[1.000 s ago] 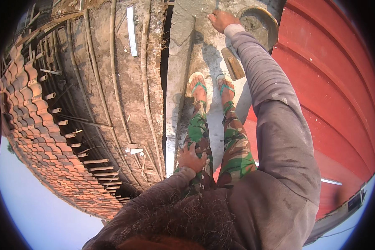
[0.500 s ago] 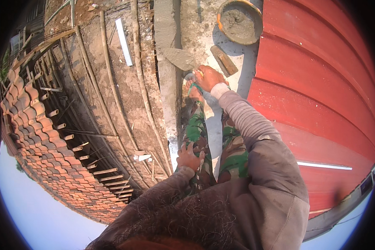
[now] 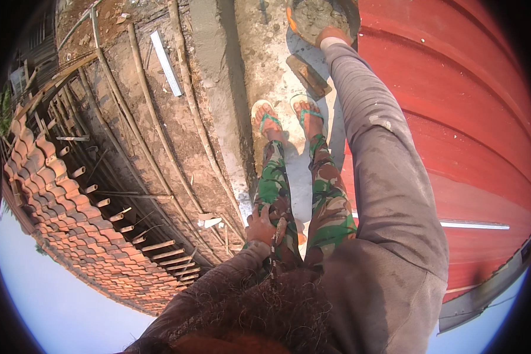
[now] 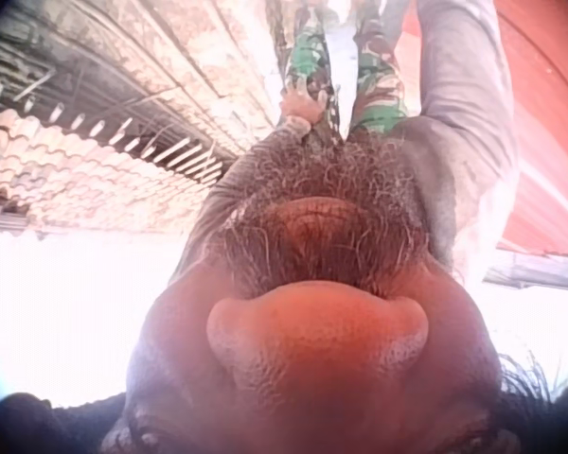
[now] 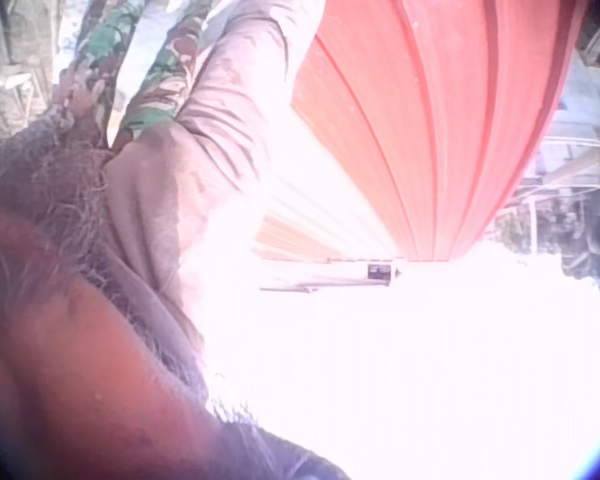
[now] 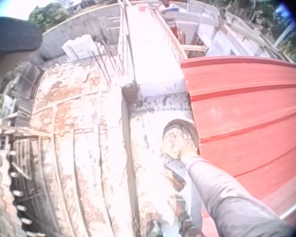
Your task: The person applies mortar to a concrete ledge on a rooftop using a trowel, dipping the tool into a bucket of mixture and spreading it along the surface.
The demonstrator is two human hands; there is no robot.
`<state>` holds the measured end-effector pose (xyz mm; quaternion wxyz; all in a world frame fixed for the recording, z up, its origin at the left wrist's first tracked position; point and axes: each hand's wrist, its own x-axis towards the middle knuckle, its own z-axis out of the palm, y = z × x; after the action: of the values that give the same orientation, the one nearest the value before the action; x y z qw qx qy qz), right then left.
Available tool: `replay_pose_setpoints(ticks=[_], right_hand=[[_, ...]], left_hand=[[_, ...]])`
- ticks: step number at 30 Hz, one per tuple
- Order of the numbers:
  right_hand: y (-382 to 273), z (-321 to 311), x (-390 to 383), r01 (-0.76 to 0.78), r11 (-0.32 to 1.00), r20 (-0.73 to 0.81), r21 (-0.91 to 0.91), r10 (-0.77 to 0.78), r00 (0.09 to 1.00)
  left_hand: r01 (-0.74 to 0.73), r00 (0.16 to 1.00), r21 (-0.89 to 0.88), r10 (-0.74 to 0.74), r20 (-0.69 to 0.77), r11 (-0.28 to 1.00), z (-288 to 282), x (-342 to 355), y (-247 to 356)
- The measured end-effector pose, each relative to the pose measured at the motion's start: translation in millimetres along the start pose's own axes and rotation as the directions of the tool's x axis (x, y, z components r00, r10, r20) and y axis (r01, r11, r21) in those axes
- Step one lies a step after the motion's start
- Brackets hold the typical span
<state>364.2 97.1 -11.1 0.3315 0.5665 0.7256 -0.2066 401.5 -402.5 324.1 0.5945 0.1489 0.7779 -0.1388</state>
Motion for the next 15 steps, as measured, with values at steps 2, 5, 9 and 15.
replay_pose_setpoints(ticks=[2,5,9,15], right_hand=[[17,7,-4,-0.048,0.991,-0.028,0.129,0.052,0.998],[66,38,-10,-0.016,0.832,-0.057,0.554,0.057,0.997],[66,62,-45,0.002,0.641,-0.095,0.768,0.11,0.989],[4,64,-149,0.201,0.277,-0.226,0.94,0.064,0.972]], left_hand=[[-0.001,1.0,0.001,0.001,-0.012,1.0,5,1,-1],[-0.01,1.0,0.008,0.01,-0.016,1.0,1,-2,4],[-0.022,0.988,0.032,0.026,-0.151,0.999,16,-4,2],[0.011,0.993,-0.097,-0.023,-0.119,0.995,1,-12,13]])
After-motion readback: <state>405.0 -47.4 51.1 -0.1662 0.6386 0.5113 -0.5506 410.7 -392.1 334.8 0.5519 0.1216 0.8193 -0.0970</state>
